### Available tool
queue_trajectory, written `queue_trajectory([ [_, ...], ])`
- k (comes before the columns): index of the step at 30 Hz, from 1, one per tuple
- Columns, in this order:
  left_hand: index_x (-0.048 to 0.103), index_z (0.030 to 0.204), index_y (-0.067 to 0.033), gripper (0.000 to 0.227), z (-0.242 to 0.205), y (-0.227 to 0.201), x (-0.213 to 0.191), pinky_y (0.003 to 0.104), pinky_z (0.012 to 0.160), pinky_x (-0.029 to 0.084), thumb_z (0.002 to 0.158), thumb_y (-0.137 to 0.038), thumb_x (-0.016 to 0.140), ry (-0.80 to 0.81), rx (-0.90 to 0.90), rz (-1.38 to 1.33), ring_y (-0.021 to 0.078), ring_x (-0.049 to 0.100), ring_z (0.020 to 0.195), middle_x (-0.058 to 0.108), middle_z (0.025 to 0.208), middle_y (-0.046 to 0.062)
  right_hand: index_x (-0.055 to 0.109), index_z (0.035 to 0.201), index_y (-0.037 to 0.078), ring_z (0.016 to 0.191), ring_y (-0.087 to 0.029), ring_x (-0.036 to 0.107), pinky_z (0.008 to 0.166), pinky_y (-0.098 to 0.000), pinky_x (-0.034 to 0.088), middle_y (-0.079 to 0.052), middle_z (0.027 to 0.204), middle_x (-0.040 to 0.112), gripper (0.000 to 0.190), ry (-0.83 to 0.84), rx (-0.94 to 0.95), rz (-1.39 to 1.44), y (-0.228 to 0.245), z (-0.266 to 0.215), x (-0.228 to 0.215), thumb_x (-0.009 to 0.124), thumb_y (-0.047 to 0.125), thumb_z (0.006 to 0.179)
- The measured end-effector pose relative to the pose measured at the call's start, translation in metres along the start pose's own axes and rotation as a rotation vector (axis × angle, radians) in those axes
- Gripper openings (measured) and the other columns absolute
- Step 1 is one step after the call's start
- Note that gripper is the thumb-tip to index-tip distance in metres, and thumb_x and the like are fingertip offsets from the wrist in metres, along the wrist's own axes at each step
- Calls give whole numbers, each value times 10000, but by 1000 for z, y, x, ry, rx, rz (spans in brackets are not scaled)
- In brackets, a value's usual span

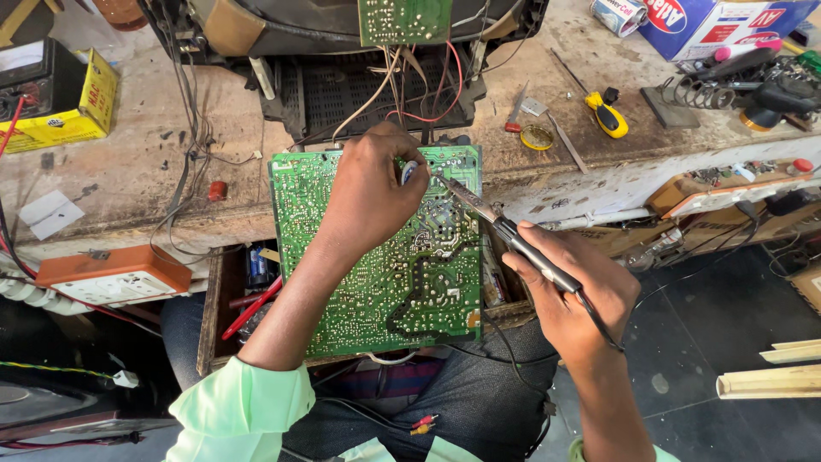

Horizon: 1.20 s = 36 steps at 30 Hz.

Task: The person uses a soldering iron and solder wire to reflow or repair connections on a green circuit board. They hold the board on their lap and repeatedly apply heat and solder to specific points on the board's surface.

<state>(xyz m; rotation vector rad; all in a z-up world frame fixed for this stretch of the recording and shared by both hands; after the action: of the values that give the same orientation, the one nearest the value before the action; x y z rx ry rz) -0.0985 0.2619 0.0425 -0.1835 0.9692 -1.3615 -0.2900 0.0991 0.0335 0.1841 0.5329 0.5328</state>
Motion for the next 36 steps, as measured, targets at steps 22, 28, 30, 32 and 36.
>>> queue_trajectory([
  [22,712,804,56,195,-4,-12,-8,314,659,586,716,-83,815,108,-17,23,185,720,729,727,1076,133,701,1225,-6,857,-204,737,732,-297,562,-136,990,732,365,-16,27,-37,6,10,0,855,63,902],
  [28,733,860,55,184,-7,-14,-10,340,641,564,793,-108,783,94,14,-1,213,707,706,732,1110,147,711,1210,-11,767,-181,704,668,-278,528,-130,947,730,365,12,53,-5,0,12,-4,846,63,880],
  [30,738,878,54,181,-9,-14,-11,343,637,566,806,-111,763,98,8,-8,220,705,692,720,1171,156,717,1198,-11,744,-176,691,659,-276,519,-130,950,736,347,18,53,3,-3,12,-5,838,65,881],
  [32,749,882,47,170,-10,-13,-11,344,650,574,815,-110,751,115,4,0,219,713,711,701,1205,165,717,1200,-2,790,-179,705,705,-280,534,-123,971,736,326,3,54,31,-6,11,-5,828,77,904],
  [36,764,902,20,154,-11,-9,-6,336,714,593,841,-118,734,149,-20,30,208,728,760,649,1272,170,726,1179,-7,794,-181,710,723,-283,535,-120,966,743,305,-14,86,25,-12,7,-7,825,85,905],
])
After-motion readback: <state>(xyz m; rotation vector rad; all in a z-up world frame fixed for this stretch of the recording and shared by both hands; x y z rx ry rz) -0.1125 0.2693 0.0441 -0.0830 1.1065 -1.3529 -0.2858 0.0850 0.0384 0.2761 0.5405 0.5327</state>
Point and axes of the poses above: each hand's wrist, its own z-axis towards the middle knuckle, its own x-axis out of the palm, y = z × x, the point moved 4 cm from there along z, towards the middle knuckle
